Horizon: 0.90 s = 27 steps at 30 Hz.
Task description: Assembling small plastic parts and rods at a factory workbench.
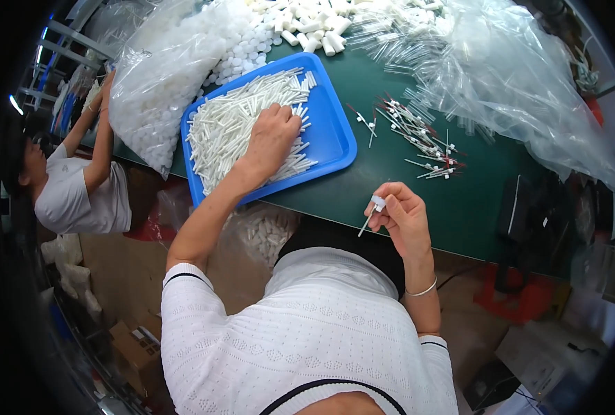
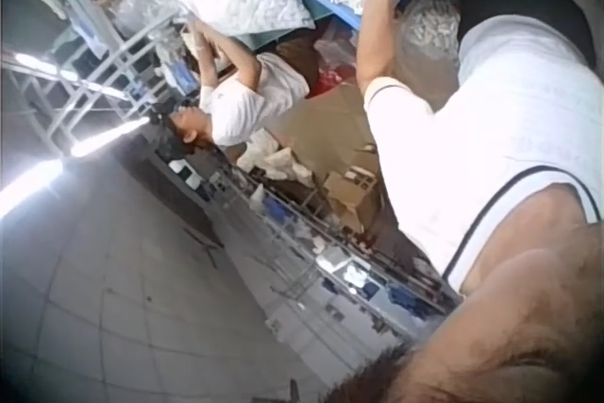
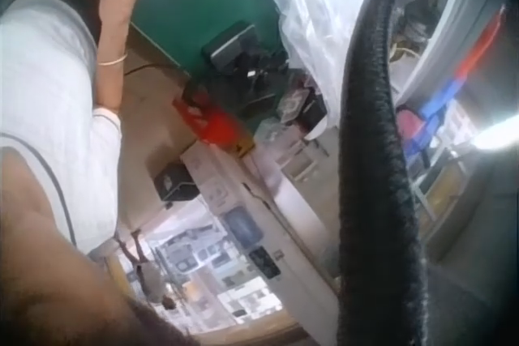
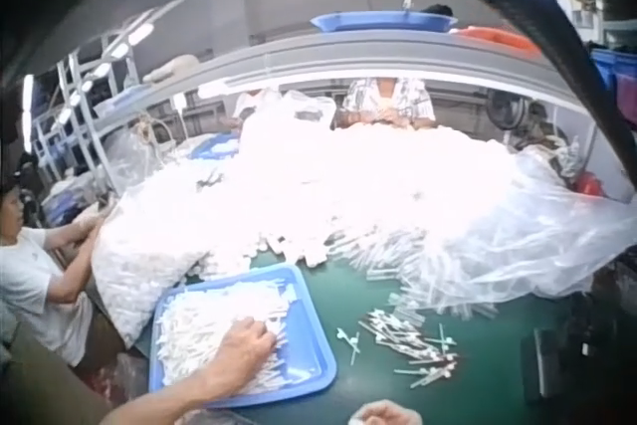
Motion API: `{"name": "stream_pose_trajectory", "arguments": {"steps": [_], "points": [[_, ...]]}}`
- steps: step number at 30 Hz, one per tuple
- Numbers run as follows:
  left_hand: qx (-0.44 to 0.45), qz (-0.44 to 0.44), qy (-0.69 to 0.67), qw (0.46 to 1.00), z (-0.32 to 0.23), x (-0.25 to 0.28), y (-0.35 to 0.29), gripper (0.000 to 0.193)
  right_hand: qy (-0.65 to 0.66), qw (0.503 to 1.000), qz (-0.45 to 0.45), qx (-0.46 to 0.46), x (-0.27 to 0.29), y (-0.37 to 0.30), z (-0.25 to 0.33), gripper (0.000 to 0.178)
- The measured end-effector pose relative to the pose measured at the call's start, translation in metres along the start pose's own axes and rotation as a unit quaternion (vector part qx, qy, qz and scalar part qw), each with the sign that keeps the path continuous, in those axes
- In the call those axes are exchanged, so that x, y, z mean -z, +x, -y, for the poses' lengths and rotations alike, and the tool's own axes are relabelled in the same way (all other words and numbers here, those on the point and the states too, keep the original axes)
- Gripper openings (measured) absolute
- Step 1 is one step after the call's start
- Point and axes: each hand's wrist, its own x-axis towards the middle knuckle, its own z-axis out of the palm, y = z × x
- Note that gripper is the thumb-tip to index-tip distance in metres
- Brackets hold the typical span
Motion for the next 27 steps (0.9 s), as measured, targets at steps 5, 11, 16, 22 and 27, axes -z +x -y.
{"name": "stream_pose_trajectory", "arguments": {"steps": [5, 11, 16, 22, 27], "points": [[0.046, -0.034, -0.219, 0.974, -0.034, 0.026, 0.004, 0.008, -0.003, 0.991, -0.083, 0.103, -0.003, 0.008, 0.011, 0.028], [0.159, 0.015, -0.629, 0.761, -0.086, 0.015, -0.028, 0.016, -0.058, 0.974, -0.115, 0.187, -0.019, 0.018, 0.014, 0.029], [0.176, 0.007, -0.688, 0.704, -0.093, 0.009, -0.032, 0.015, -0.082, 0.975, -0.116, 0.171, -0.017, 0.015, 0.008, 0.028], [0.101, -0.102, -0.526, 0.838, -0.098, 0.017, -0.026, 0.013, -0.184, 0.955, -0.138, 0.187, -0.032, 0.012, 0.003, 0.021], [0.026, -0.091, -0.434, 0.896, -0.088, 0.026, -0.019, 0.011, -0.385, 0.908, -0.121, 0.113, -0.023, 0.019, 0.008, 0.022]]}}
